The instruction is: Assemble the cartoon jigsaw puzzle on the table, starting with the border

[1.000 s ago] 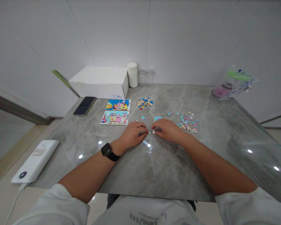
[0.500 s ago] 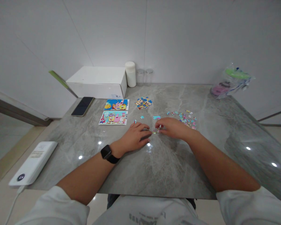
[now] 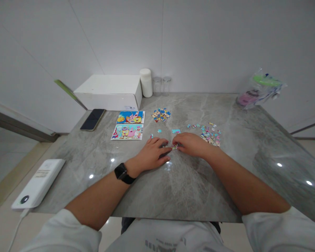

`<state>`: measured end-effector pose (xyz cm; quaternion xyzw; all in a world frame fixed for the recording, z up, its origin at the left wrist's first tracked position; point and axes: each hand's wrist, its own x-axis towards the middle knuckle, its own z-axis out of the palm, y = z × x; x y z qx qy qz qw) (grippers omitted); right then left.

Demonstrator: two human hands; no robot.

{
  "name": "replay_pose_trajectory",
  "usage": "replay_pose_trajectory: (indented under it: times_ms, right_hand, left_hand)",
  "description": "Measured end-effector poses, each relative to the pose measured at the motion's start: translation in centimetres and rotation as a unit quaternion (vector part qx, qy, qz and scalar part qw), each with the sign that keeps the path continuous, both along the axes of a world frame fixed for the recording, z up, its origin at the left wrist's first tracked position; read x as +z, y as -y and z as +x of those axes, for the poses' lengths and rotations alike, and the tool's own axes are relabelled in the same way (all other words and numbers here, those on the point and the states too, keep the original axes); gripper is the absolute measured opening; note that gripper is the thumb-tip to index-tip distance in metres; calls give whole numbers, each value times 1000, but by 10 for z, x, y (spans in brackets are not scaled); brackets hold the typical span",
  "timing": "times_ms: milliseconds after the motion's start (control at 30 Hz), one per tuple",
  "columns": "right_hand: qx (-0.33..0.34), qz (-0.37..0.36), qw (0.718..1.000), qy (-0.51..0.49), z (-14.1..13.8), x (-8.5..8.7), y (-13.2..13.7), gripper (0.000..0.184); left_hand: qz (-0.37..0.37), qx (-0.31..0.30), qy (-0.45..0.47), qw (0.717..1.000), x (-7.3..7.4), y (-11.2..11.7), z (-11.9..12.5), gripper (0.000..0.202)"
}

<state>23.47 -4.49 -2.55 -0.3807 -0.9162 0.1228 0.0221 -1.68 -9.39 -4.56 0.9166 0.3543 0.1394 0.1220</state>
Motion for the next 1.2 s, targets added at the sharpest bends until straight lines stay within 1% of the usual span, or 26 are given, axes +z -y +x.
replay_pose_trajectory:
  times_ms: [100, 233, 467, 700, 833, 1000, 1200]
  right_hand:
    - [10, -7, 1000, -4, 1, 0, -1, 21]
    - [7, -9, 1000, -13, 0, 1, -1, 22]
    - [7, -4, 1000, 1, -2, 1, 1, 22]
    - [10, -1, 1000, -5, 3, 2, -1, 24]
    - [-6, 1, 1000, 5, 5, 1, -1, 19]
    - [-11, -12, 1000, 22, -1, -1, 0, 13]
    - [-20, -33, 998, 47, -6, 4, 2, 15]
  left_hand:
    - [-1, -1, 4, 1000, 0, 0, 0, 41]
    - [4, -1, 4, 1000, 0, -1, -1, 40]
    - [-3, 6, 7, 1000, -1, -1, -1, 41]
    - [2, 5, 2, 1000, -3, -1, -3, 40]
    - [3, 3, 8, 1000, -3, -2, -2, 40]
    - [3, 4, 4, 1000, -2, -2, -2, 40]
    - [5, 7, 0, 1000, -3, -1, -2, 40]
